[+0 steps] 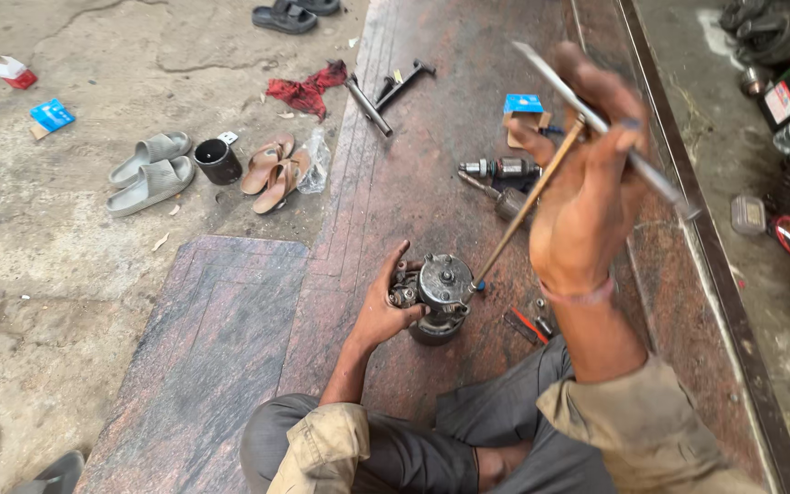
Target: The person sits on stone steps and disassembles a starter motor, using pliers to grip and pull parts off the housing and a T-handle wrench to loosen bolts. They set the removed cylindrical end cap aside, pick up small screws and components, and continue unscrewing parts from the motor body by hand and with a screwdriver.
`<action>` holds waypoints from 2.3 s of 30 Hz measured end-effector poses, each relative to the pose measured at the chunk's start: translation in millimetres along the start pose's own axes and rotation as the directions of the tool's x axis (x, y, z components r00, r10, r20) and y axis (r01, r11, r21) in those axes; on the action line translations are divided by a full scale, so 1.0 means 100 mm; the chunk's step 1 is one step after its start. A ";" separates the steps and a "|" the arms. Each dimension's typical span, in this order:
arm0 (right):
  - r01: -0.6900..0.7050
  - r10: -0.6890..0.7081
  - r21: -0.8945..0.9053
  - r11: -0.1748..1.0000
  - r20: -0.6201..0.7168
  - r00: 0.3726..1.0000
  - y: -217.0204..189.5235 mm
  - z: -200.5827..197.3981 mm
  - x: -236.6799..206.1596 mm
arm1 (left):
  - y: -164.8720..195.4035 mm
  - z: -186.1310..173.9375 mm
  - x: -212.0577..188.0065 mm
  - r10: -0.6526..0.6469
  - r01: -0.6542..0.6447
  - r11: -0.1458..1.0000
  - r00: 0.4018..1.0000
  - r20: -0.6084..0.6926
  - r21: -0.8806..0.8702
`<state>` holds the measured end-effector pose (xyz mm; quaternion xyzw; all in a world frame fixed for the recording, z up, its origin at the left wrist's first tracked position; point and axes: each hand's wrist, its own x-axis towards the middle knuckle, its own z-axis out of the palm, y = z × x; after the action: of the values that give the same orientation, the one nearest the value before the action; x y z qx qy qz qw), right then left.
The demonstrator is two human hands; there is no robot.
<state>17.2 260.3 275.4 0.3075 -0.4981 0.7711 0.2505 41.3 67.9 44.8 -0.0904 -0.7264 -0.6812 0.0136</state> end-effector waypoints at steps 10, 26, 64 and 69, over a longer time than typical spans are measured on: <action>-0.933 0.677 0.242 0.267 0.642 0.360 0.10 -0.31 0.74 | 0.15 -0.07 0.07 0.260 -0.263 0.953 0.965 0.038 0.151; -0.816 0.647 0.188 0.547 0.523 0.555 0.72 0.24 0.94 | 0.09 -0.22 0.18 0.221 -0.230 0.961 0.972 0.077 0.151; -0.357 0.395 0.307 0.882 -0.072 0.916 0.90 0.54 0.59 | 0.12 -0.33 0.28 0.222 -0.248 0.946 0.965 0.137 0.211; -0.231 0.260 0.267 0.935 -0.079 0.962 0.89 0.54 0.36 | 0.12 -0.34 0.30 0.234 -0.262 0.946 0.959 0.157 0.190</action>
<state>-56.8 179.9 263.5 0.2283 -0.4141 0.8703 0.1380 10.4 38.6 63.2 -0.2243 -0.7760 -0.5864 0.0606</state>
